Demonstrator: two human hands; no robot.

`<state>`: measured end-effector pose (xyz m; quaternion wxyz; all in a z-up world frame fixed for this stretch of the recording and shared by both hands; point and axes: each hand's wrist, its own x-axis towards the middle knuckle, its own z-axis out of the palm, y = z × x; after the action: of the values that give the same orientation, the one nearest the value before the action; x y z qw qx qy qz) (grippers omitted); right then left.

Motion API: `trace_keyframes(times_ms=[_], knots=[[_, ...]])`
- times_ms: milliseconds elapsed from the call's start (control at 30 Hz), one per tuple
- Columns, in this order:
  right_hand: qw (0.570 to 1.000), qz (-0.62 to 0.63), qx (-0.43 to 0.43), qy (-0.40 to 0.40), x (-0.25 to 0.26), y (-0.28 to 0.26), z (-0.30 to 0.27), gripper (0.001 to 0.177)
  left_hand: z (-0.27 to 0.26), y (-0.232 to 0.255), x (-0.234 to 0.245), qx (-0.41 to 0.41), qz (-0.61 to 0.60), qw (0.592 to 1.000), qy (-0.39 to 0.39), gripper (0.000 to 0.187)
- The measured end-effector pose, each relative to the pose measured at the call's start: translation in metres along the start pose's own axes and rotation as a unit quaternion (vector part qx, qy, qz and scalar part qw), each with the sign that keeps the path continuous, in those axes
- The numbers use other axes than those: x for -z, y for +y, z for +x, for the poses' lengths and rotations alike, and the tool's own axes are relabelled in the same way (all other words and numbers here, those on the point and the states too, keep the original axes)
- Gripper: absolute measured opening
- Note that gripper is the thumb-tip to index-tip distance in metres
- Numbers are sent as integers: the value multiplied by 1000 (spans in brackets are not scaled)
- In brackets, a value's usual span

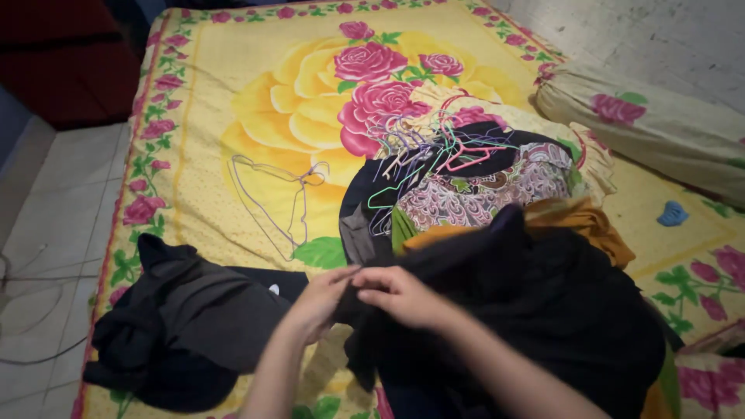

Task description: Removing various items of clothing from plastic and wire hangers and piling them onto a bed.

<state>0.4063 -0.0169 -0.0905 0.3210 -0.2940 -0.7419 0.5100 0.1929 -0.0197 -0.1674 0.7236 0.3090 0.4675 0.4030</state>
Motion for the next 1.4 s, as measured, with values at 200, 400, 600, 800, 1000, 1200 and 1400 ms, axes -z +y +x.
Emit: trace_keyframes(times_ms=[200, 400, 600, 800, 1000, 1200, 1400], knots=[[866, -463, 4, 187, 94, -53, -29, 25, 19, 24, -4, -94, -90, 981, 146, 29], [829, -529, -181, -15, 173, -42, -67, 53, 28, 123, -32, -179, -6, 963, 203, 27], [745, -657, -105, -39, 206, -146, -53, 53, 36, 268, -25, -322, 3, 934, 154, 27], [713, -683, -145, -66, 213, -191, -39, 61, -24, 398, 8, -445, 47, 875, 186, 27], [857, -507, 9, -91, 225, -170, -8, 67, -42, 451, 83, -487, 174, 824, 233, 30], [830, -548, -11, -97, 225, -204, 25, 58, -42, 462, 131, -470, 252, 782, 322, 29], [713, -695, -34, -86, 177, -294, 29, 40, -42, 451, 153, -423, 315, 762, 376, 32]])
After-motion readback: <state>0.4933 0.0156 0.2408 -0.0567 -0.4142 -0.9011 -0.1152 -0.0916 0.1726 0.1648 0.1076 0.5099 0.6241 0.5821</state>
